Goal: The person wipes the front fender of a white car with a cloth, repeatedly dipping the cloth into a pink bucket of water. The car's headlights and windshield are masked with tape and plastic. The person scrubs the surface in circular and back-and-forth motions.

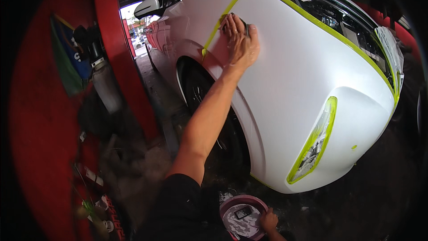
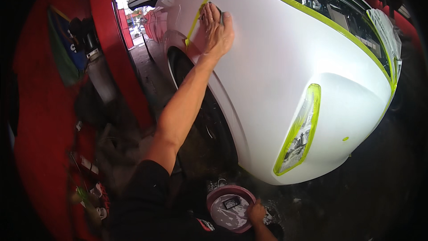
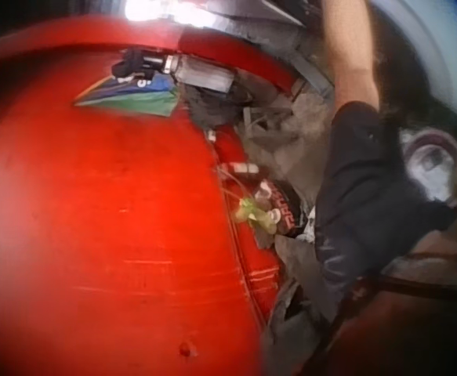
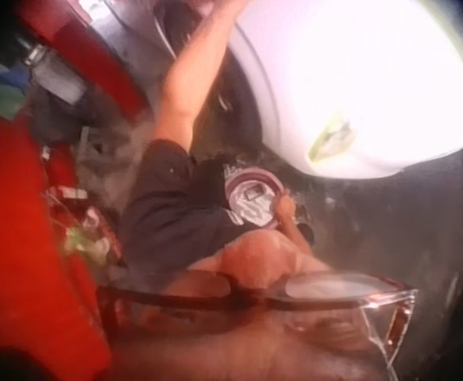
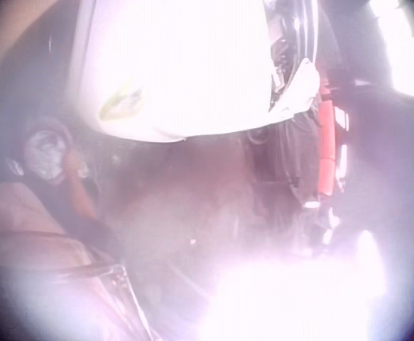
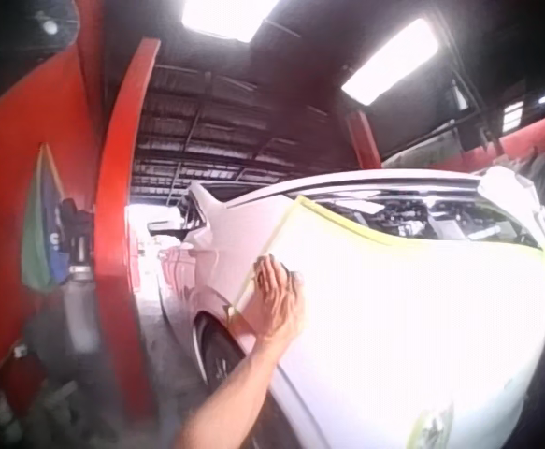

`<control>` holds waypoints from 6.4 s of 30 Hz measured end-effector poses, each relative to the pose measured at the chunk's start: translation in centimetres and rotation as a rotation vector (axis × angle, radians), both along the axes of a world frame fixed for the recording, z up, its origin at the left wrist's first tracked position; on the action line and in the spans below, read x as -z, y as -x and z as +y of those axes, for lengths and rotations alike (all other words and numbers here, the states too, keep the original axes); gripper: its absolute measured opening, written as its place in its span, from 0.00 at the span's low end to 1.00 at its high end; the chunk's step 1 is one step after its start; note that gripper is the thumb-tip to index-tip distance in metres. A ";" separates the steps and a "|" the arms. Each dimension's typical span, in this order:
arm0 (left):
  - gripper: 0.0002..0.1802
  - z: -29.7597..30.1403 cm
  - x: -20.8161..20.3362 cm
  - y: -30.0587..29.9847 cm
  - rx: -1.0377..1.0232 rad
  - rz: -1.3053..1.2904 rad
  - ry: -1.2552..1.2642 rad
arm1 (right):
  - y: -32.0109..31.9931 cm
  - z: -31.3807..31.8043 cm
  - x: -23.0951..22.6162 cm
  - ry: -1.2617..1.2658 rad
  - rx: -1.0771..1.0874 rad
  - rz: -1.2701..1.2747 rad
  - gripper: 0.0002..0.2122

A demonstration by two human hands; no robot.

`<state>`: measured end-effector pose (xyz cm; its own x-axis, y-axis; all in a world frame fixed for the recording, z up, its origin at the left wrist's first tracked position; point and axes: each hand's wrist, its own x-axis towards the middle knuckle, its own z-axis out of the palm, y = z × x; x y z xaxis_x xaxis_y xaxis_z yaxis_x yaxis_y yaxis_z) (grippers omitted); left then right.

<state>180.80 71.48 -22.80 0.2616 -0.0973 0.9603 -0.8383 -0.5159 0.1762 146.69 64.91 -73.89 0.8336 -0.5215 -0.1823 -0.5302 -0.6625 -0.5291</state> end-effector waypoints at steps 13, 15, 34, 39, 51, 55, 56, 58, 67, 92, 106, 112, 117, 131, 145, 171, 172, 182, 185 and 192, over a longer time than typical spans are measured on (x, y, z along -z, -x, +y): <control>0.45 -4.7 2.9 4.9 0.064 -0.294 -0.294 | 0.2 -0.7 0.3 0.022 0.043 -0.038 0.20; 0.44 -2.0 0.6 5.3 0.090 -0.349 -0.549 | 0.8 -1.6 1.1 0.022 0.024 -0.001 0.21; 0.40 -4.2 -11.4 -0.2 0.047 -0.013 -0.028 | 0.1 -0.8 2.4 0.024 -0.034 -0.046 0.18; 0.40 -5.6 -4.8 4.0 -0.004 -0.212 -0.189 | 0.7 -1.0 0.4 -0.026 0.048 0.025 0.18; 0.42 -1.3 7.3 0.9 -0.048 -0.443 -0.302 | 1.7 -1.4 1.4 0.048 0.045 0.068 0.17; 0.42 2.2 3.6 -2.2 -0.080 0.198 0.129 | 0.5 -0.1 1.4 0.015 0.022 0.029 0.17; 0.42 0.1 6.5 0.0 -0.095 0.137 0.095 | -0.3 -0.1 1.1 0.017 0.025 0.020 0.17; 0.43 -3.7 11.3 3.3 -0.097 0.030 0.034 | 0.3 -0.8 1.4 0.035 0.041 0.032 0.17; 0.41 1.5 8.3 -1.9 -0.211 0.162 0.131 | 0.0 -0.5 0.2 0.010 -0.011 0.010 0.17; 0.41 -9.9 3.5 15.0 0.102 -0.357 -0.413 | 1.8 -0.1 2.2 0.000 0.051 -0.086 0.16; 0.44 -6.2 13.9 12.5 -0.006 -0.367 -0.562 | 1.0 -0.3 0.2 -0.024 0.014 -0.073 0.17; 0.42 -8.8 -0.8 12.0 0.104 -0.387 -0.296 | 1.3 -0.5 1.0 0.049 0.027 -0.030 0.16; 0.39 -6.1 5.0 11.7 0.213 -0.394 -0.407 | 1.2 -1.0 1.5 0.082 -0.011 -0.012 0.17; 0.39 -6.6 -2.3 6.9 -0.119 -0.232 -0.073 | 0.4 -0.3 1.7 0.027 0.026 -0.044 0.19; 0.38 -5.7 -3.1 6.4 0.247 -0.299 -0.344 | 0.8 -1.3 2.1 0.067 0.053 -0.015 0.18; 0.40 -7.2 -9.0 3.6 -0.041 -0.029 -0.086 | 0.9 -1.2 4.5 0.101 0.031 -0.220 0.16; 0.40 -6.4 -11.5 2.8 -0.037 0.002 -0.079 | 0.7 -1.0 4.6 0.141 0.002 -0.295 0.15; 0.42 -3.7 -10.9 1.0 0.013 0.060 0.053 | 0.9 -0.6 0.5 -0.007 0.062 0.039 0.18; 0.40 -3.1 -9.7 -0.5 0.009 -0.039 -0.022 | 0.2 -0.3 0.3 0.029 0.064 0.008 0.19; 0.42 -1.3 -10.2 -2.1 0.021 0.039 0.112 | 0.1 0.0 1.7 0.086 -0.005 -0.030 0.18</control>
